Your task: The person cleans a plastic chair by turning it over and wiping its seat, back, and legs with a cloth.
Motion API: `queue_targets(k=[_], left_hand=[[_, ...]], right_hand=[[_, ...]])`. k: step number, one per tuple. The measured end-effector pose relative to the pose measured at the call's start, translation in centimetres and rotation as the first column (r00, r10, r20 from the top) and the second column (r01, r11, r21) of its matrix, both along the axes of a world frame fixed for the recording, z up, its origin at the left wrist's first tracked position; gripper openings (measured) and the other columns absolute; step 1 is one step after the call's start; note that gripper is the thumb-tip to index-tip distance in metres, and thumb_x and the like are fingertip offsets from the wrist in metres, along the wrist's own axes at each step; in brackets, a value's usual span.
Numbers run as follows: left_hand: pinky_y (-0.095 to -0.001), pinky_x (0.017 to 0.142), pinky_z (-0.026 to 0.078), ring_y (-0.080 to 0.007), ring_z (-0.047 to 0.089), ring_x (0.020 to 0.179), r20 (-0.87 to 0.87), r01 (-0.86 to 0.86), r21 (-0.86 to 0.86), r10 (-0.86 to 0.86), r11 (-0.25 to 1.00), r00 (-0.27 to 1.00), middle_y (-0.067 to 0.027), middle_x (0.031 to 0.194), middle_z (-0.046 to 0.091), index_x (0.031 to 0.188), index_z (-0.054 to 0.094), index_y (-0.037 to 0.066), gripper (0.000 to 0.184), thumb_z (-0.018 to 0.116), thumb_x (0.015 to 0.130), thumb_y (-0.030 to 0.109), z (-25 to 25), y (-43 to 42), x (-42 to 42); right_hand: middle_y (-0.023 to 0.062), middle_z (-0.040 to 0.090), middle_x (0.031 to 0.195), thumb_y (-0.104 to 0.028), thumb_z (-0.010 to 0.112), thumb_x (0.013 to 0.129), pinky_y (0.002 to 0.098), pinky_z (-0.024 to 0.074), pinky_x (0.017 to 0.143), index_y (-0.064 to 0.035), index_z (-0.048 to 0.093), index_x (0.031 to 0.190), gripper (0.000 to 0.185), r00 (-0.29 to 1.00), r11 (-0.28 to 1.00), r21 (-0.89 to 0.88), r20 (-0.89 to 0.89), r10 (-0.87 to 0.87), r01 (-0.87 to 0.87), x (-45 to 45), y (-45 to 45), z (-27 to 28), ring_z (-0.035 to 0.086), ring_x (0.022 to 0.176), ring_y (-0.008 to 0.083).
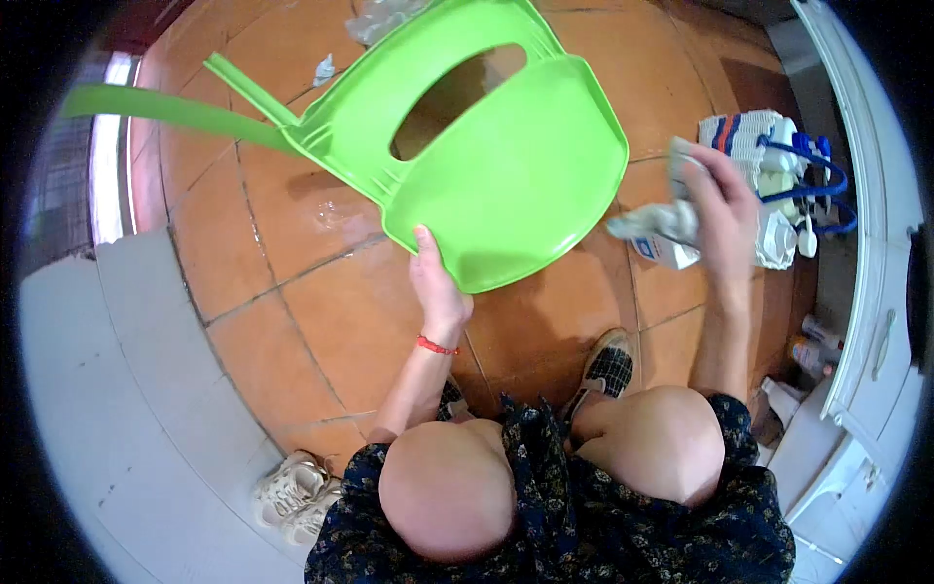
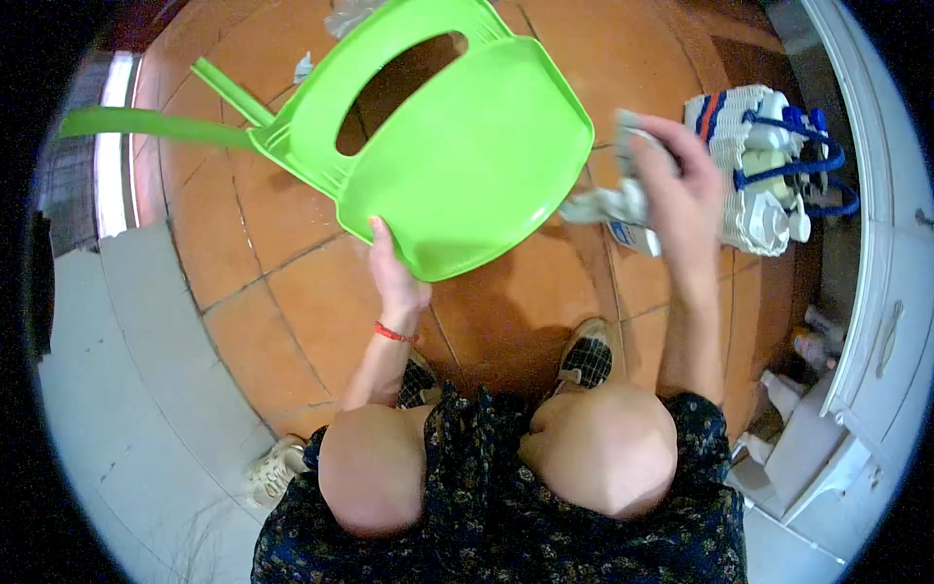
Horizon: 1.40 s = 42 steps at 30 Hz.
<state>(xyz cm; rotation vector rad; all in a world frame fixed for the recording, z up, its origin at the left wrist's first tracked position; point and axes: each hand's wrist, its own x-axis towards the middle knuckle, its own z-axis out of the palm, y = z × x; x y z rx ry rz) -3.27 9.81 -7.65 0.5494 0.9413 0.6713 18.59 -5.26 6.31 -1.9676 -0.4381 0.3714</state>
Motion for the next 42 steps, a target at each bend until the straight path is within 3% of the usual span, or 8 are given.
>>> queue_targets(k=[4,8,15,26,29,32,39,42], left_hand=[[-0.0323,0.09,0.045,-0.0165,0.055,0.104,-0.099,-0.023,0.037,0.026,0.999,0.995,-0.0076,0.117,0.058,0.125,0.049,-0.001,0.048,0.043,0.1,0.04,-2.1,-0.4,-0.9],[-0.0291,0.089,0.044,-0.0139,0.054,0.102,-0.224,0.015,0.105,0.008,0.994,0.975,-0.0059,0.114,0.059,0.122,0.052,-0.001,0.047,0.043,0.1,0.039,-4.2,-0.9,-1.7],[-0.0283,0.089,0.042,-0.0142,0.054,0.098,-0.34,0.083,0.216,-0.005,0.973,0.94,-0.0065,0.111,0.06,0.119,0.053,-0.002,0.043,0.044,0.1,0.035,-5.6,-1.0,-2.3],[-0.0275,0.083,0.042,-0.0127,0.05,0.092,-0.291,0.123,0.546,0.05,0.829,0.955,-0.0068,0.102,0.057,0.109,0.053,-0.003,0.037,0.038,0.102,0.03,1.4,5.8,0.0],[-0.0279,0.079,0.042,-0.013,0.051,0.085,-0.308,0.104,0.566,0.093,0.818,0.947,-0.0064,0.093,0.058,0.105,0.055,-0.004,0.042,0.036,0.103,0.033,0.7,6.1,1.1],[-0.0295,0.074,0.044,-0.0138,0.052,0.079,-0.372,0.15,0.597,0.106,0.788,0.922,-0.0067,0.087,0.06,0.103,0.055,-0.005,0.045,0.035,0.103,0.035,-1.1,6.1,0.8],[-0.0364,0.068,0.044,-0.0199,0.053,0.071,-0.421,0.164,0.651,0.173,0.741,0.891,-0.0116,0.079,0.06,0.098,0.057,-0.007,0.048,0.035,0.102,0.036,-0.9,6.0,1.3],[-0.038,0.069,0.045,-0.0254,0.056,0.073,-0.441,0.159,0.639,0.19,0.752,0.877,-0.0164,0.079,0.06,0.096,0.057,-0.006,0.046,0.036,0.101,0.036,-2.8,5.9,0.7]], right_hand=[[0.0015,0.064,0.094,-0.01,0.062,0.086,0.0233,0.0451,0.075,0.0007,0.065,0.107,0.023,0.961,0.989,-0.083,0.256,-0.101,0.126,2.0,-6.1,2.7,0.056,0.084,0.0088],[0.0116,0.064,0.093,-0.012,0.059,0.087,0.0292,0.0483,0.074,-0.0035,0.064,0.107,0.023,0.769,0.845,-0.515,0.597,0.229,0.148,1.2,-8.9,0.0,0.061,0.08,0.0197],[0.0148,0.063,0.102,-0.016,0.058,0.089,0.0315,0.049,0.077,-0.0038,0.063,0.113,0.027,0.898,0.877,-0.458,0.433,0.079,0.143,0.2,-8.3,-1.0,0.063,0.085,0.0269],[0.0138,0.064,0.085,-0.023,0.055,0.092,0.0389,0.0498,0.068,-0.0065,0.067,0.102,0.022,0.743,0.727,-0.622,0.625,0.238,0.291,-1.2,-6.6,-2.9,0.062,0.077,0.0316],[0.0151,0.063,0.077,-0.024,0.054,0.093,0.0373,0.0489,0.066,-0.004,0.067,0.097,0.024,0.766,0.786,-0.531,0.632,0.119,0.316,-0.4,-7.6,-3.9,0.062,0.071,0.0299],[0.0097,0.06,0.072,-0.024,0.052,0.096,0.0303,0.0449,0.063,0.001,0.064,0.096,0.028,0.855,0.838,-0.462,0.519,-0.008,0.289,0.5,-8.6,-4.8,0.053,0.067,0.0145],[0.018,0.06,0.074,-0.027,0.052,0.094,0.0357,0.0454,0.065,0.0026,0.063,0.091,0.032,0.894,0.903,-0.374,0.447,-0.023,0.21,1.1,-10.0,-6.0,0.055,0.066,0.0259],[0.0196,0.062,0.08,-0.026,0.053,0.093,0.0363,0.0459,0.068,0.0023,0.062,0.094,0.029,0.921,0.824,-0.538,0.385,0.053,0.178,1.2,-8.5,-1.8,0.058,0.072,0.0301]])
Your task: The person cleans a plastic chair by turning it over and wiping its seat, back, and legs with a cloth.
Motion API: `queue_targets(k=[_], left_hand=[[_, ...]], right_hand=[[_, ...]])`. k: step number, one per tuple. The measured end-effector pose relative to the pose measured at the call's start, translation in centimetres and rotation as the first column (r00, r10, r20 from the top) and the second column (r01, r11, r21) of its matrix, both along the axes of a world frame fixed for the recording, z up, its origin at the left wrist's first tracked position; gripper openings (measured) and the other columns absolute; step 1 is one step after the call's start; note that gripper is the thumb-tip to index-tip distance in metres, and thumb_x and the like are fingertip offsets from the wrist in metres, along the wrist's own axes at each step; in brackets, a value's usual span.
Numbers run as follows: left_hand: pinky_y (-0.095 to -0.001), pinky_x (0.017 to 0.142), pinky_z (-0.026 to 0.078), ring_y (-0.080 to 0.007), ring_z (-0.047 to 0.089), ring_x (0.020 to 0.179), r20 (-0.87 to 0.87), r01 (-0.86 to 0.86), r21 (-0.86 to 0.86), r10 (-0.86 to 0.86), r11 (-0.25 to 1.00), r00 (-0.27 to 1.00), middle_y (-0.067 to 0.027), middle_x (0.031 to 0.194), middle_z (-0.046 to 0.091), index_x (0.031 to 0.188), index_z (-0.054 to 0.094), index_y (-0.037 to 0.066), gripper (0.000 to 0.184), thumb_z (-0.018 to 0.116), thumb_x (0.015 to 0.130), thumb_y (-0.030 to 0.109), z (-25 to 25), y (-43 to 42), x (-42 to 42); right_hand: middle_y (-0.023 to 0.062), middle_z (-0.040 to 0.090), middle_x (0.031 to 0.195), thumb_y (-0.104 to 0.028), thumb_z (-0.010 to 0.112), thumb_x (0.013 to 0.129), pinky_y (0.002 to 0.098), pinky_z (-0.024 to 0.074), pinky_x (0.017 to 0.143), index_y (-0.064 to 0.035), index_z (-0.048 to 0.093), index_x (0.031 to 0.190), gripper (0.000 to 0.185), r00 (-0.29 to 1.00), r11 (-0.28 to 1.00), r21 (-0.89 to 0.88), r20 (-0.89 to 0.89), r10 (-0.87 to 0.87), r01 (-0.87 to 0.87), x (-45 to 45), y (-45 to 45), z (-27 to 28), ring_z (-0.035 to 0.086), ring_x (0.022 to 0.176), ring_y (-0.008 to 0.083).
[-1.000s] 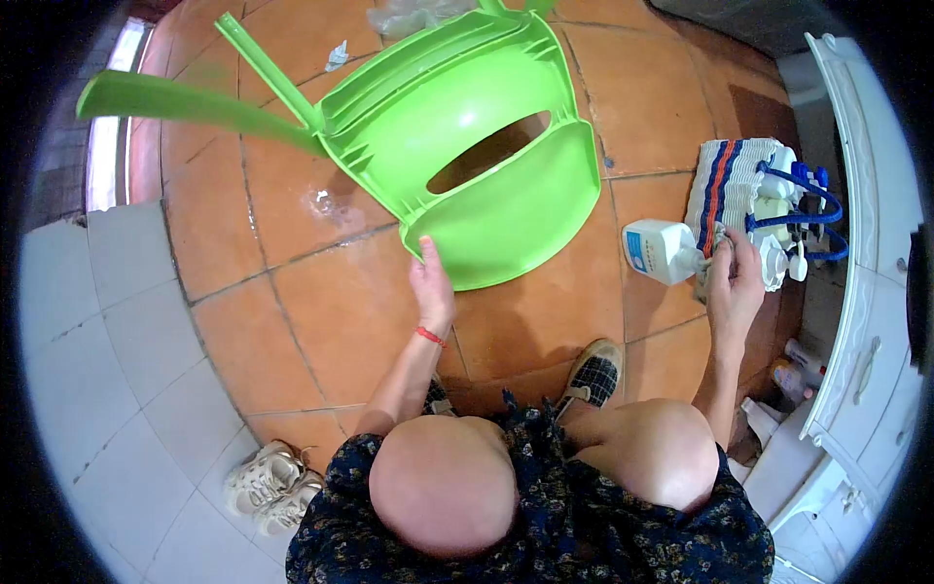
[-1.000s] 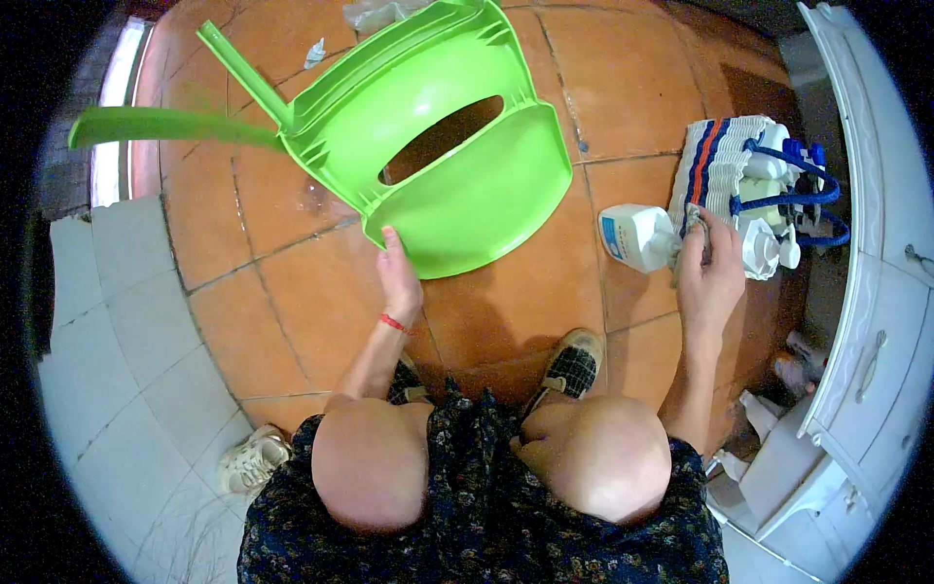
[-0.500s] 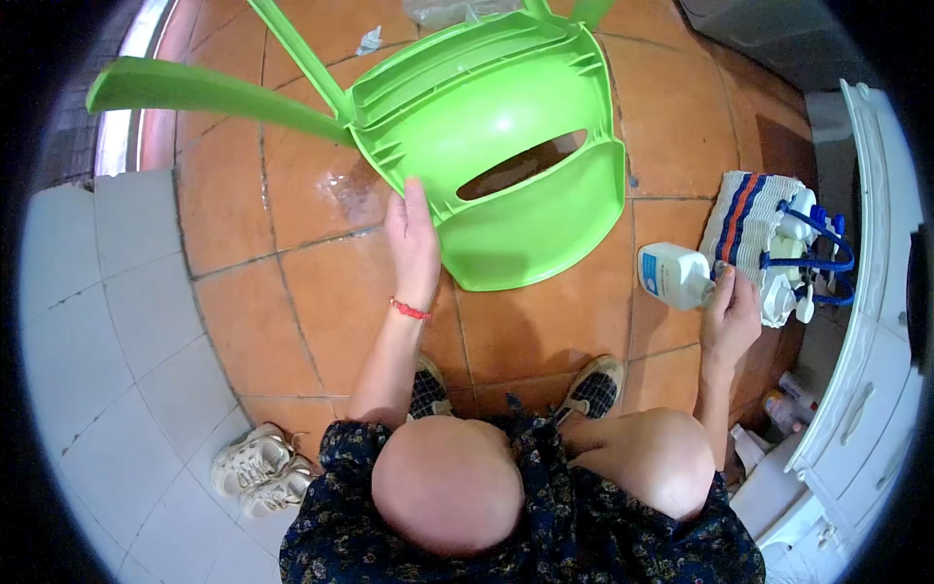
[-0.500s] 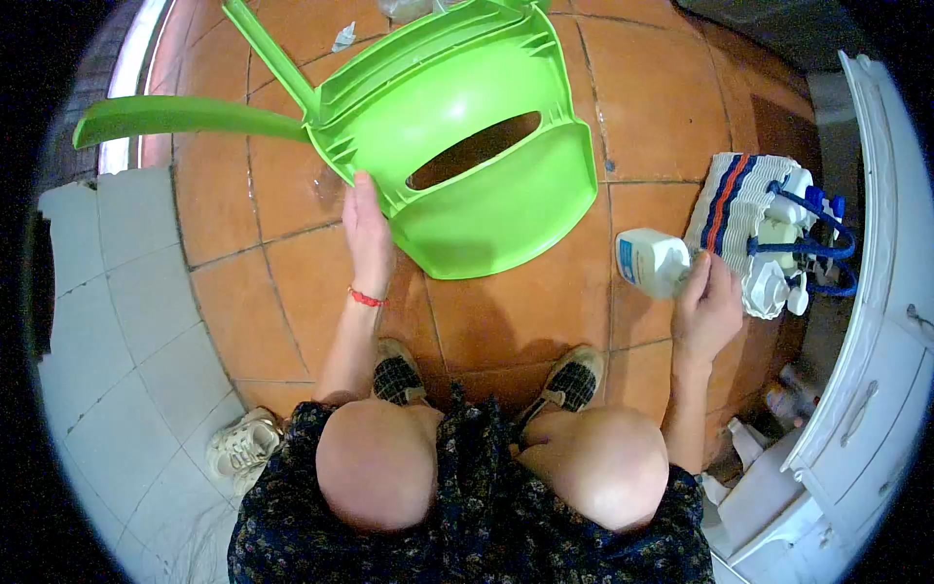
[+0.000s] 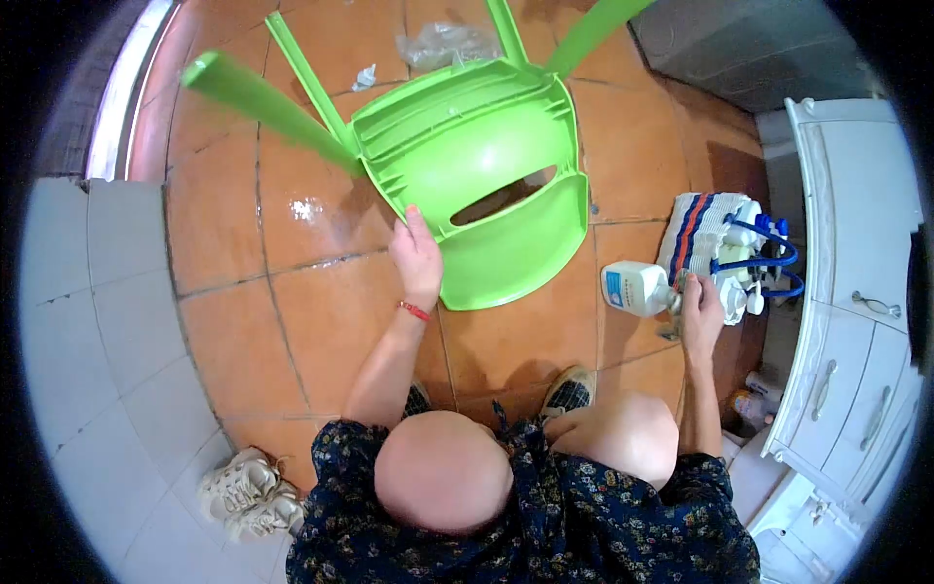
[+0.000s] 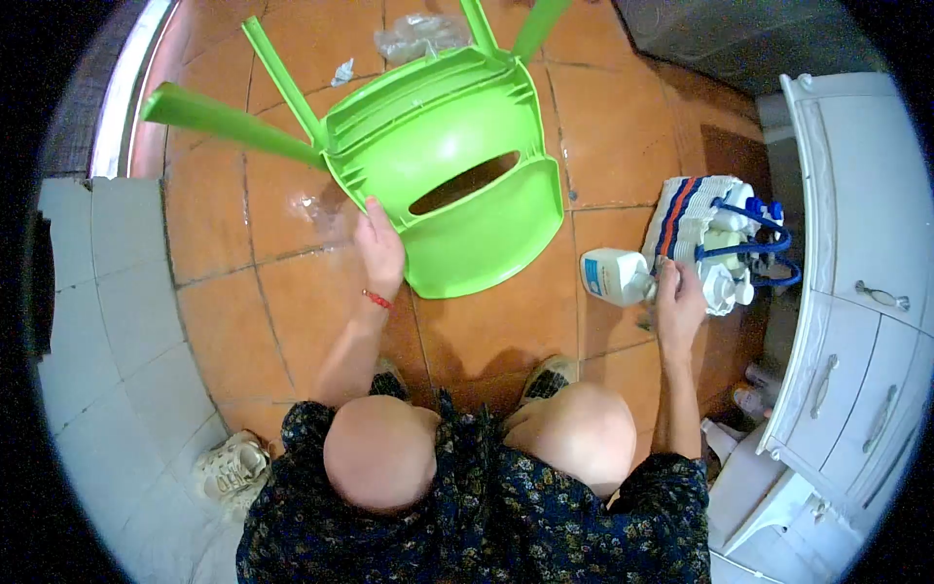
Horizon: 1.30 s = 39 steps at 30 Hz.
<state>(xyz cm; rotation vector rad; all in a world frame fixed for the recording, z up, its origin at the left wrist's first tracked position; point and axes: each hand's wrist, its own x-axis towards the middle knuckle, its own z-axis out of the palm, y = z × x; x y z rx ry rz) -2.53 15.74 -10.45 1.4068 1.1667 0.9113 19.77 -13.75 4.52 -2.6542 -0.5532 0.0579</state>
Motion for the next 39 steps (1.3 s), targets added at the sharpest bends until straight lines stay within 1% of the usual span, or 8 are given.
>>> queue_targets(k=[4,10,14,15,29,32,35,39], left_hand=[[-0.0404,0.069,0.046,-0.0323,0.059,0.074,0.04,-0.018,0.023,0.017,1.0,0.999,-0.0209,0.08,0.062,0.093,0.057,-0.004,0.045,0.039,0.1,0.037,-0.1,0.0,0.3],[-0.0431,0.065,0.046,-0.0379,0.059,0.07,-0.031,-0.015,0.02,0.016,1.0,0.999,-0.0221,0.076,0.061,0.094,0.057,-0.003,0.045,0.039,0.1,0.037,0.5,0.0,0.2],[-0.0429,0.064,0.046,-0.0374,0.059,0.069,-0.047,-0.018,0.028,0.019,0.999,0.999,-0.022,0.075,0.061,0.092,0.057,-0.003,0.043,0.039,0.1,0.036,0.3,0.1,0.1],[-0.0431,0.064,0.045,-0.0375,0.059,0.069,-0.035,-0.028,0.049,0.03,0.998,0.999,-0.0219,0.074,0.061,0.092,0.057,-0.003,0.042,0.04,0.1,0.035,0.3,0.0,0.2],[-0.0398,0.063,0.044,-0.0266,0.059,0.069,-0.218,0.027,0.029,-0.02,0.999,0.976,-0.02,0.082,0.063,0.099,0.057,-0.005,0.036,0.036,0.101,0.024,1.0,-0.8,0.6],[-0.0459,0.059,0.044,-0.0419,0.057,0.067,-0.146,-0.028,0.098,0.042,0.995,0.988,-0.0239,0.074,0.059,0.097,0.055,-0.002,0.035,0.038,0.1,0.028,0.8,-0.6,1.1],[-0.0461,0.06,0.044,-0.0422,0.056,0.066,-0.021,-0.009,0.192,0.013,0.981,1.0,-0.024,0.074,0.058,0.094,0.055,-0.003,0.036,0.037,0.101,0.027,1.5,-0.9,1.4],[-0.0463,0.058,0.042,-0.0419,0.055,0.065,-0.178,0.008,0.101,0.01,0.995,0.984,-0.0243,0.073,0.057,0.089,0.054,-0.003,0.036,0.037,0.101,0.026,2.0,-0.6,1.0]], right_hand=[[0.0168,0.063,0.087,-0.02,0.061,0.088,0.0363,0.0483,0.072,-0.0015,0.063,0.098,0.021,0.849,0.946,-0.3,0.462,0.256,-0.122,1.1,4.2,6.5,0.061,0.081,0.0302],[0.0119,0.065,0.088,-0.019,0.066,0.085,0.0337,0.0494,0.071,-0.0026,0.067,0.093,0.018,0.834,0.812,0.281,0.387,0.392,-0.512,-1.7,20.9,7.1,0.063,0.081,0.0238],[0.0129,0.061,0.085,-0.025,0.065,0.076,0.0428,0.0471,0.074,-0.008,0.065,0.099,0.028,0.531,0.482,0.261,0.171,0.83,-0.837,-6.0,30.5,-2.6,0.058,0.085,0.0303],[0.01,0.059,0.088,-0.023,0.065,0.076,0.0413,0.0483,0.071,-0.011,0.065,0.097,0.023,0.422,0.452,-0.061,0.263,0.868,-0.89,-7.8,31.1,-3.7,0.058,0.083,0.0311],[0.0166,0.065,0.083,-0.023,0.061,0.077,0.0438,0.0506,0.072,-0.0037,0.065,0.086,0.022,0.815,0.832,-0.258,0.2,0.543,-0.491,-0.7,29.2,-3.2,0.063,0.08,0.0334],[0.0156,0.062,0.074,-0.016,0.06,0.07,0.047,0.0496,0.065,-0.0047,0.062,0.076,0.013,0.636,0.665,-0.145,0.205,0.744,-0.732,-5.0,30.9,-3.7,0.06,0.073,0.0346],[0.0127,0.061,0.07,-0.015,0.061,0.066,0.0451,0.0498,0.061,-0.0064,0.061,0.074,0.011,0.428,0.451,-0.152,0.162,0.889,-0.88,-10.5,32.2,-3.1,0.06,0.071,0.0323],[0.0127,0.063,0.081,-0.017,0.061,0.068,0.0437,0.0515,0.064,-0.0088,0.064,0.084,0.018,0.495,0.519,-0.066,0.219,0.841,-0.852,-7.5,30.5,-3.6,0.061,0.076,0.0308]])
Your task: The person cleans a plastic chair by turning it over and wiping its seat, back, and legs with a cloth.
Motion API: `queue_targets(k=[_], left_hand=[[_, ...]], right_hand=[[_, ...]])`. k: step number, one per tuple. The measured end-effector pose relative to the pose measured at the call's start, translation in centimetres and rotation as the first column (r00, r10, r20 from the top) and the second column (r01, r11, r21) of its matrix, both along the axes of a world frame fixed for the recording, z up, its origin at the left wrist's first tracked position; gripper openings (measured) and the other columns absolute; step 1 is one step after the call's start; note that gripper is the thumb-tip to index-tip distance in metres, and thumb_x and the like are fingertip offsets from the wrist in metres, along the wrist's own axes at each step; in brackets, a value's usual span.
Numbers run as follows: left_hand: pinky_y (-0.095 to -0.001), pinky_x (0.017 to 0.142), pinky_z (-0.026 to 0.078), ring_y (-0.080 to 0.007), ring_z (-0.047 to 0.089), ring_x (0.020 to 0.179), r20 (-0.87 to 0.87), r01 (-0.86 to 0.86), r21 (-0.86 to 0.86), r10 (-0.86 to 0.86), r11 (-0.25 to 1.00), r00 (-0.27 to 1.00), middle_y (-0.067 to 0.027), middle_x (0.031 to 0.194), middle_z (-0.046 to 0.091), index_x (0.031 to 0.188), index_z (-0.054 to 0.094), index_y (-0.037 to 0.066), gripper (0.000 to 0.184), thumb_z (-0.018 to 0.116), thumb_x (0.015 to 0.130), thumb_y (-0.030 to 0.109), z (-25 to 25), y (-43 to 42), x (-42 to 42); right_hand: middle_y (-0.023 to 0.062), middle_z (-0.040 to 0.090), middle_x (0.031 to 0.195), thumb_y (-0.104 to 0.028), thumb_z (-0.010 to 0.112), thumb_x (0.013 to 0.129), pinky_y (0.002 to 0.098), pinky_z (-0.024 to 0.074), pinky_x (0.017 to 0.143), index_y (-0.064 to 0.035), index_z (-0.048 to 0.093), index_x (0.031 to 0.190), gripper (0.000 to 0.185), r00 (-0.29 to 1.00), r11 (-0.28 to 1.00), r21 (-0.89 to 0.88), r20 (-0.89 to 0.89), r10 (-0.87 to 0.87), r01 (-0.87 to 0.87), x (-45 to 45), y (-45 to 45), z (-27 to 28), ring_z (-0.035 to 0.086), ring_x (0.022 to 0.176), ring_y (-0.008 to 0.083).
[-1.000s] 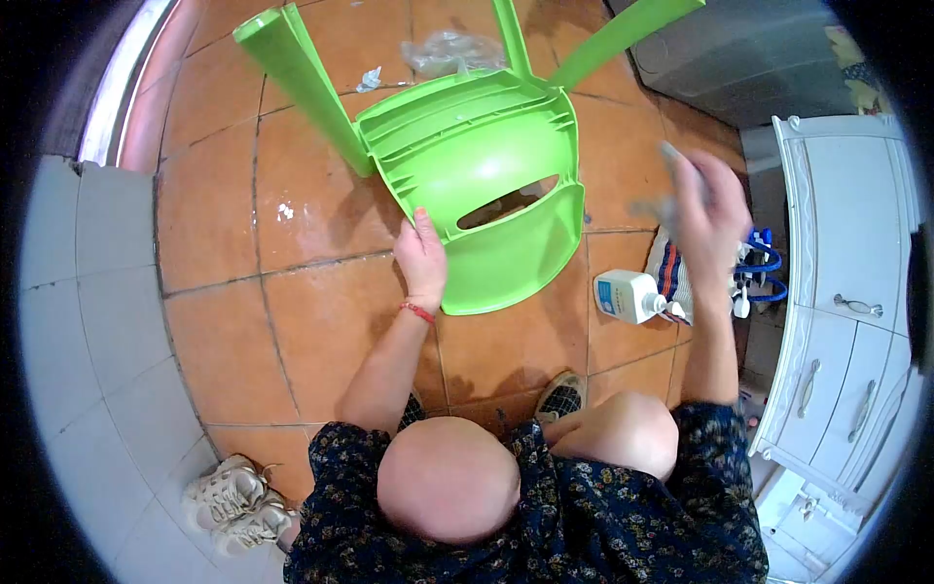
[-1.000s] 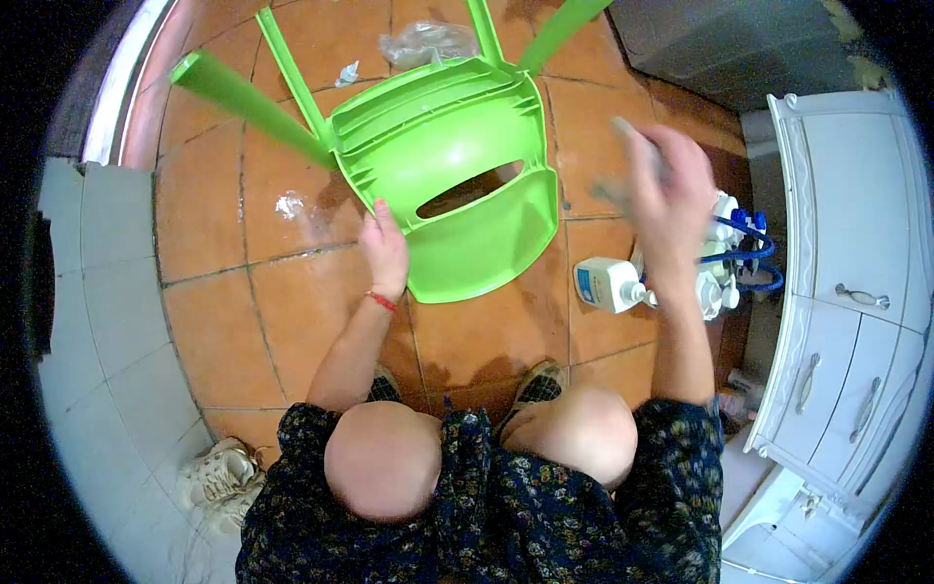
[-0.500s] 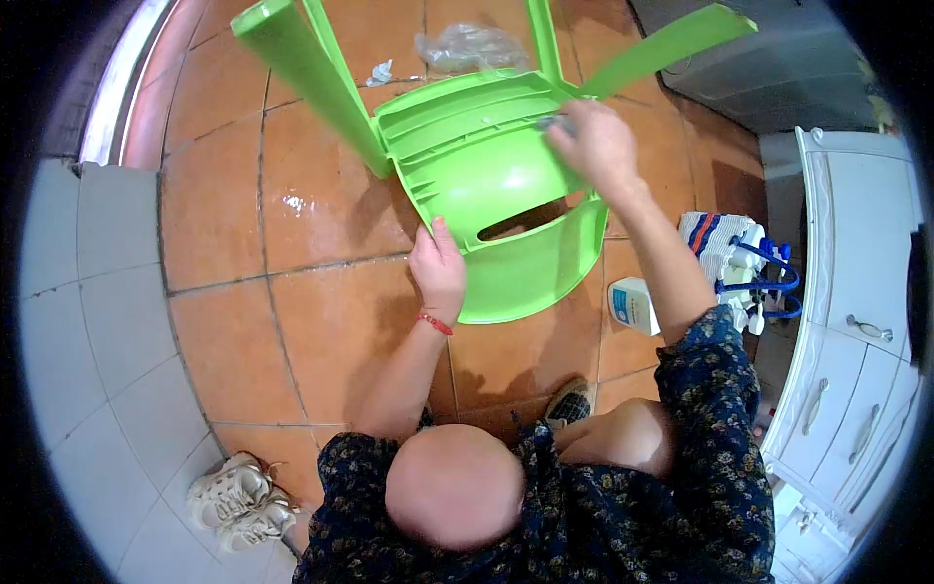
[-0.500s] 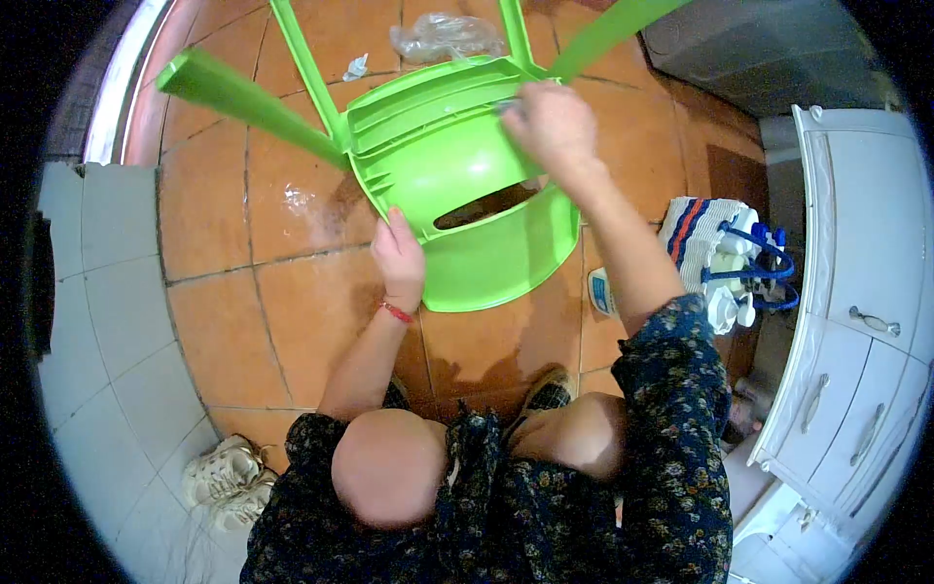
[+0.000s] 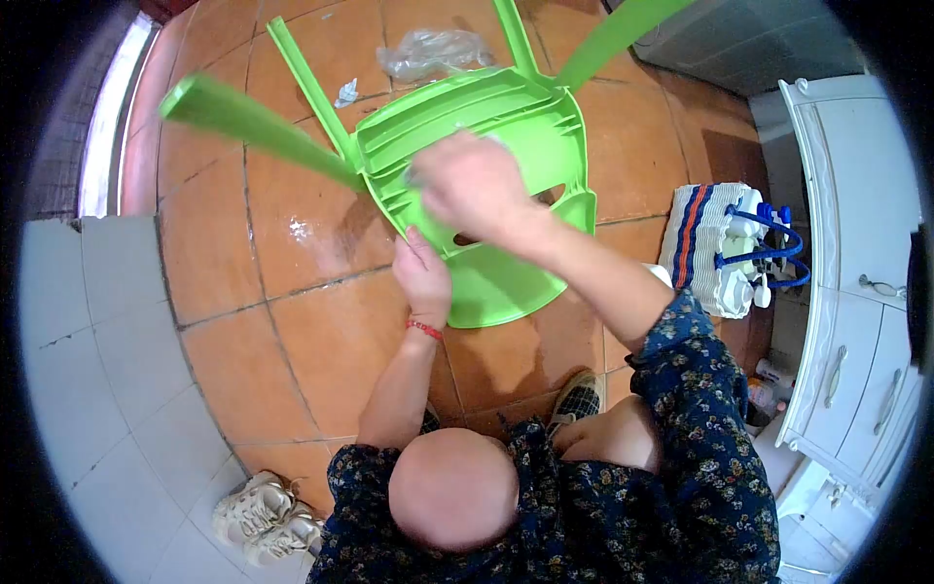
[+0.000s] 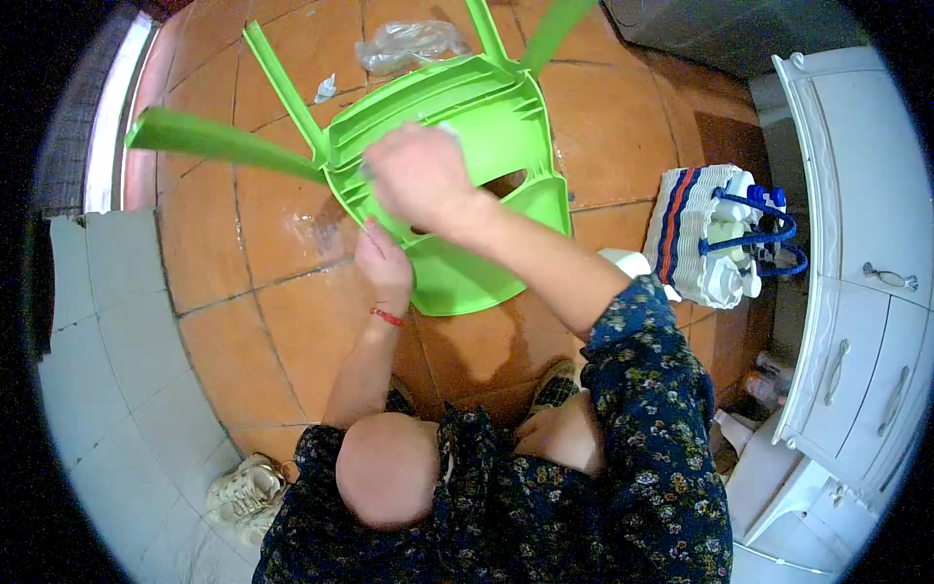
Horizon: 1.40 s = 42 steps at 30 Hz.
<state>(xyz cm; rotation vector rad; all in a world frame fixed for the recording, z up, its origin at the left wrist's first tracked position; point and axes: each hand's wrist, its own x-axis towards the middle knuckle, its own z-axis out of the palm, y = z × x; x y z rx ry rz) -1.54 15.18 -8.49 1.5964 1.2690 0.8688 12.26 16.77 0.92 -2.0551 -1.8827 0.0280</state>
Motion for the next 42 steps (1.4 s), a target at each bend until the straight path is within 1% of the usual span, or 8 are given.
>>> queue_targets(k=[4,7,14,18,26,34,38,42], left_hand=[[-0.0468,0.057,0.042,-0.0421,0.053,0.062,0.003,-0.015,0.098,0.014,0.995,1.0,-0.024,0.07,0.055,0.09,0.053,-0.003,0.036,0.037,0.101,0.027,-0.7,-0.3,0.4],[-0.0469,0.056,0.041,-0.0422,0.053,0.06,-0.01,-0.012,0.084,0.012,0.996,1.0,-0.0237,0.068,0.055,0.091,0.053,-0.003,0.036,0.037,0.101,0.028,-0.5,-0.4,0.8],[-0.0413,0.066,0.046,-0.034,0.06,0.078,0.075,0.088,0.223,-0.107,0.971,0.991,-0.0195,0.085,0.061,0.099,0.055,-0.001,0.028,0.04,0.099,0.021,-3.9,-0.7,0.5],[-0.0387,0.073,0.046,-0.0311,0.06,0.087,0.055,0.152,0.232,-0.169,0.961,0.984,-0.0179,0.095,0.062,0.102,0.056,-0.001,0.024,0.041,0.098,0.018,-3.0,-0.2,0.0],[-0.0413,0.061,0.044,-0.0326,0.055,0.064,0.127,0.105,0.065,-0.113,0.992,0.986,-0.0204,0.073,0.056,0.098,0.053,-0.003,0.031,0.037,0.101,0.023,-0.6,-0.2,0.7],[-0.0366,0.064,0.046,-0.0233,0.058,0.07,0.271,0.239,-0.118,-0.201,0.964,0.942,-0.0188,0.082,0.06,0.108,0.053,-0.004,0.03,0.039,0.098,0.021,-1.2,-0.2,0.6],[-0.0416,0.069,0.049,-0.0356,0.063,0.08,0.211,0.286,0.139,-0.311,0.948,0.927,-0.0236,0.089,0.062,0.113,0.053,-0.001,0.025,0.043,0.094,0.012,-5.1,-1.1,-0.3],[-0.0442,0.065,0.05,-0.0424,0.062,0.077,0.151,0.379,-0.062,-0.367,0.923,0.918,-0.024,0.084,0.063,0.112,0.054,0.0,0.023,0.045,0.092,0.008,-3.5,-1.2,-0.1]], right_hand=[[0.0128,0.066,0.088,-0.024,0.057,0.078,0.0438,0.0521,0.074,-0.0087,0.066,0.092,0.023,0.863,0.837,-0.218,0.187,-0.469,0.502,8.0,-2.8,1.7,0.062,0.086,0.0305],[0.0137,0.066,0.085,-0.019,0.057,0.078,0.0444,0.0501,0.074,-0.0067,0.067,0.092,0.021,0.857,0.852,-0.108,0.121,-0.5,0.512,8.3,-4.0,1.0,0.061,0.084,0.0325],[0.0072,0.062,0.082,-0.012,0.064,0.069,0.0402,0.0492,0.072,-0.0119,0.066,0.089,0.02,0.995,0.989,-0.129,-0.078,0.059,-0.069,-2.7,-3.2,0.0,0.058,0.083,0.028],[0.0047,0.061,0.089,-0.018,0.068,0.069,0.0368,0.049,0.074,-0.0131,0.064,0.095,0.027,0.986,0.98,0.145,-0.074,0.146,-0.134,-3.1,-4.2,-1.3,0.058,0.087,0.0241],[0.0185,0.058,0.097,-0.009,0.058,0.078,0.0461,0.043,0.082,-0.0021,0.058,0.108,0.031,0.802,0.797,0.165,-0.284,-0.526,0.581,9.8,-9.2,-2.6,0.054,0.091,0.0361],[0.0109,0.056,0.092,-0.011,0.061,0.07,0.0407,0.0461,0.071,-0.0067,0.059,0.1,0.03,0.996,0.96,0.266,-0.012,-0.091,0.091,-1.4,-6.2,-1.9,0.054,0.084,0.0295],[0.0072,0.056,0.085,-0.016,0.062,0.07,0.0384,0.0467,0.067,-0.0098,0.061,0.094,0.025,0.999,0.969,0.243,0.039,0.024,-0.033,-3.3,-5.3,-2.9,0.055,0.082,0.0254],[0.0063,0.055,0.084,-0.017,0.063,0.07,0.0376,0.0469,0.067,-0.0111,0.063,0.09,0.021,1.0,0.986,0.167,0.003,0.008,-0.009,-1.6,-4.3,-0.8,0.055,0.082,0.0245]])
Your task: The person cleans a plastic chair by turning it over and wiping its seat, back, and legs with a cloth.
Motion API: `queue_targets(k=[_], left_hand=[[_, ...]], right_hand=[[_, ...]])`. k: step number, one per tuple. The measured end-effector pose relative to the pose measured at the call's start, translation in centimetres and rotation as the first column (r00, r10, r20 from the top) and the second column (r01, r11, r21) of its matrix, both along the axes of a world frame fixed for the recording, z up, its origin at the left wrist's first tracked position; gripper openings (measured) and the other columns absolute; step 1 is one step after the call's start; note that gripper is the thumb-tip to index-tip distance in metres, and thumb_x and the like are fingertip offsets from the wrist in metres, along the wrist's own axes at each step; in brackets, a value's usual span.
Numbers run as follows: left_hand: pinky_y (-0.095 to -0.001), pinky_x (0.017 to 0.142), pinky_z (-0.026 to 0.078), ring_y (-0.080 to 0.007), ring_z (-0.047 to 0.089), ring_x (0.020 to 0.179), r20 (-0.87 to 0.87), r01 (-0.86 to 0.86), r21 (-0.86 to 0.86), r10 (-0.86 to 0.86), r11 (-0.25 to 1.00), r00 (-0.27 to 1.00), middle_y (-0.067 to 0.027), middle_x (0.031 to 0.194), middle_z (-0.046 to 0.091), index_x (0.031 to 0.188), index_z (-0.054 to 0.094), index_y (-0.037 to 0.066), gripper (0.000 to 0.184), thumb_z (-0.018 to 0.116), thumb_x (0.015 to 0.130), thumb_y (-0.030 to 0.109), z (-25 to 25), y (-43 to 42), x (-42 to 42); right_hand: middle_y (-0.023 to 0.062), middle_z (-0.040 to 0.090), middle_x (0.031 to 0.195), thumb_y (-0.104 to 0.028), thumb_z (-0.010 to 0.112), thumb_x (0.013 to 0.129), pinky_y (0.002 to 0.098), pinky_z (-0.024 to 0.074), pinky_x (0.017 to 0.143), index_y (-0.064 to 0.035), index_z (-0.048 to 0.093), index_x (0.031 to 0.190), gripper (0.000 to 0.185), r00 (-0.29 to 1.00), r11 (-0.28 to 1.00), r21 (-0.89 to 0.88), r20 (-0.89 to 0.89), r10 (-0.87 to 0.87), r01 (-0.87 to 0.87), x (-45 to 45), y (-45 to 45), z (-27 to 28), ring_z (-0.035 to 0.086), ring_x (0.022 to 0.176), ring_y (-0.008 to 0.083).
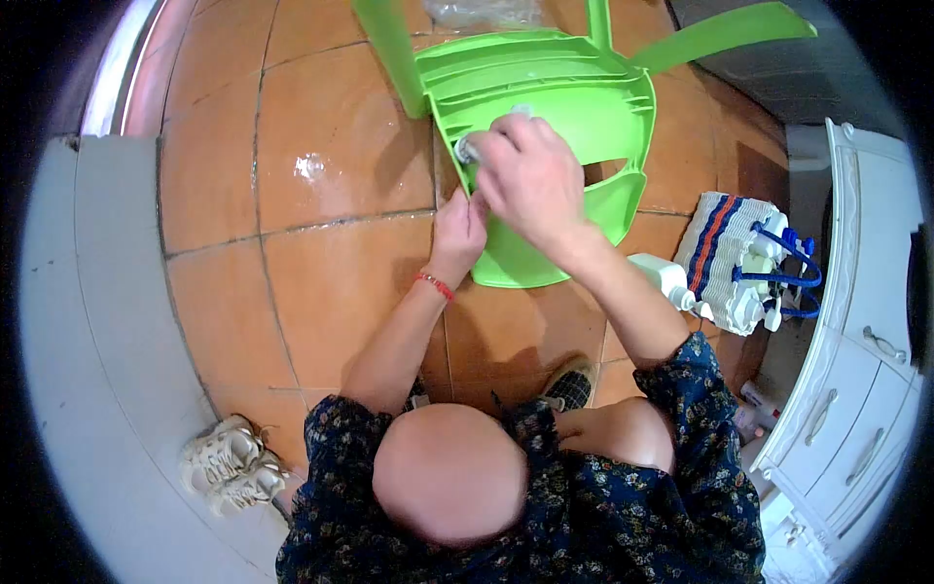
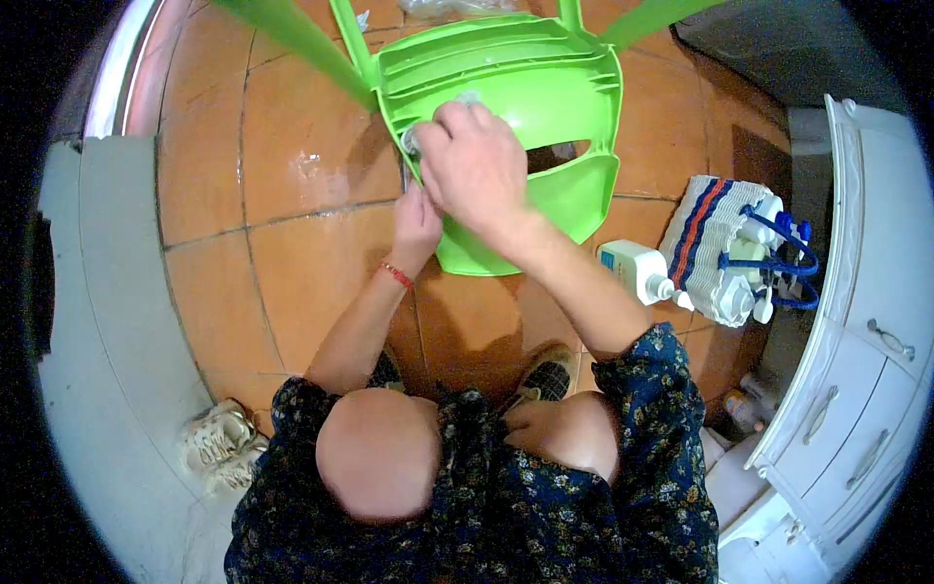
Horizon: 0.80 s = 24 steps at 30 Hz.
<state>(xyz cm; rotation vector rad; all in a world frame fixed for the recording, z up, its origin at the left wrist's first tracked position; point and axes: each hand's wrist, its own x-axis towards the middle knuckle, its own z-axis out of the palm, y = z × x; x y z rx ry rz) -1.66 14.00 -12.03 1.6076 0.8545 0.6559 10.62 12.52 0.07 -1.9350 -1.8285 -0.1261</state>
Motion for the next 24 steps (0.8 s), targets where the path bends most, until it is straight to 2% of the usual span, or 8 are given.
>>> queue_targets(k=[3,4,8,10,13,17,22,24], left_hand=[[-0.0434,0.066,0.05,-0.0425,0.062,0.079,0.191,-0.091,0.15,0.062,0.984,0.98,-0.0241,0.087,0.063,0.113,0.054,0.0,0.024,0.046,0.091,0.005,0.2,-0.1,0.6],[-0.041,0.071,0.051,-0.0409,0.063,0.084,0.149,-0.004,-0.043,0.01,0.999,0.989,-0.0243,0.092,0.063,0.114,0.054,0.0,0.027,0.053,0.088,0.007,-0.4,0.0,0.3],[-0.0394,0.079,0.051,-0.0391,0.062,0.093,0.223,0.137,-0.091,-0.114,0.986,0.968,-0.0231,0.099,0.064,0.115,0.054,0.0,0.036,0.063,0.082,0.011,-2.2,0.5,0.0],[-0.0393,0.083,0.05,-0.0382,0.062,0.097,0.218,0.185,-0.218,-0.137,0.958,0.966,-0.0219,0.102,0.065,0.116,0.055,0.002,0.039,0.066,0.08,0.013,-3.6,0.4,0.0],[-0.0403,0.084,0.05,-0.0379,0.062,0.098,-0.012,0.155,-0.196,-0.161,0.968,0.987,-0.0199,0.104,0.065,0.116,0.055,0.004,0.041,0.068,0.08,0.017,-2.1,0.3,-0.2],[-0.0409,0.085,0.05,-0.0375,0.062,0.099,-0.071,0.173,-0.165,-0.187,0.971,0.98,-0.0205,0.105,0.065,0.118,0.054,0.004,0.046,0.071,0.079,0.023,-2.5,0.1,0.3],[-0.0417,0.086,0.05,-0.037,0.061,0.099,-0.199,0.182,-0.096,-0.198,0.979,0.96,-0.0216,0.104,0.065,0.122,0.051,0.003,0.052,0.072,0.079,0.024,-1.4,0.2,-0.1],[-0.0421,0.083,0.05,-0.0378,0.062,0.097,-0.06,0.14,-0.169,-0.151,0.976,0.987,-0.0217,0.103,0.065,0.122,0.051,0.004,0.051,0.071,0.079,0.022,-3.3,-0.4,0.1]], right_hand=[[0.0061,0.055,0.087,-0.014,0.063,0.071,0.0367,0.0473,0.068,-0.0094,0.063,0.095,0.025,0.998,0.997,-0.073,0.06,0.023,-0.018,-0.1,-0.2,0.3,0.055,0.083,0.0246],[0.0064,0.055,0.089,-0.011,0.064,0.071,0.0365,0.0477,0.069,-0.0092,0.064,0.098,0.027,0.996,0.993,-0.112,0.082,0.035,-0.025,-0.6,-0.7,0.3,0.056,0.083,0.0248],[0.0062,0.055,0.092,-0.008,0.064,0.071,0.0346,0.048,0.068,-0.0079,0.064,0.104,0.033,0.986,0.979,-0.205,0.164,0.033,0.002,-2.3,-3.3,-0.4,0.056,0.083,0.0244],[0.0072,0.054,0.089,-0.013,0.061,0.074,0.0357,0.048,0.067,-0.0073,0.062,0.103,0.03,0.988,0.969,-0.245,0.147,0.055,-0.017,-2.9,-5.5,-1.3,0.055,0.083,0.0243],[0.0081,0.053,0.087,-0.014,0.06,0.075,0.0367,0.0483,0.066,-0.0083,0.062,0.103,0.028,0.994,0.964,-0.262,0.087,0.067,-0.042,-1.8,-5.9,-1.2,0.055,0.082,0.0246],[0.0087,0.053,0.085,-0.012,0.06,0.073,0.0364,0.0491,0.065,-0.0108,0.062,0.103,0.03,0.998,0.998,-0.059,0.055,-0.009,0.012,-0.2,-2.3,1.2,0.056,0.08,0.025],[0.0079,0.055,0.092,-0.006,0.064,0.071,0.0363,0.0505,0.065,-0.0133,0.062,0.109,0.039,0.991,0.993,-0.117,0.131,0.006,0.009,-0.7,-1.0,-0.6,0.057,0.082,0.0256],[0.0077,0.055,0.091,-0.007,0.064,0.072,0.0342,0.0502,0.063,-0.0131,0.064,0.107,0.035,0.981,0.988,-0.145,0.191,-0.03,0.058,-2.0,-3.0,-1.3,0.058,0.081,0.0241]])
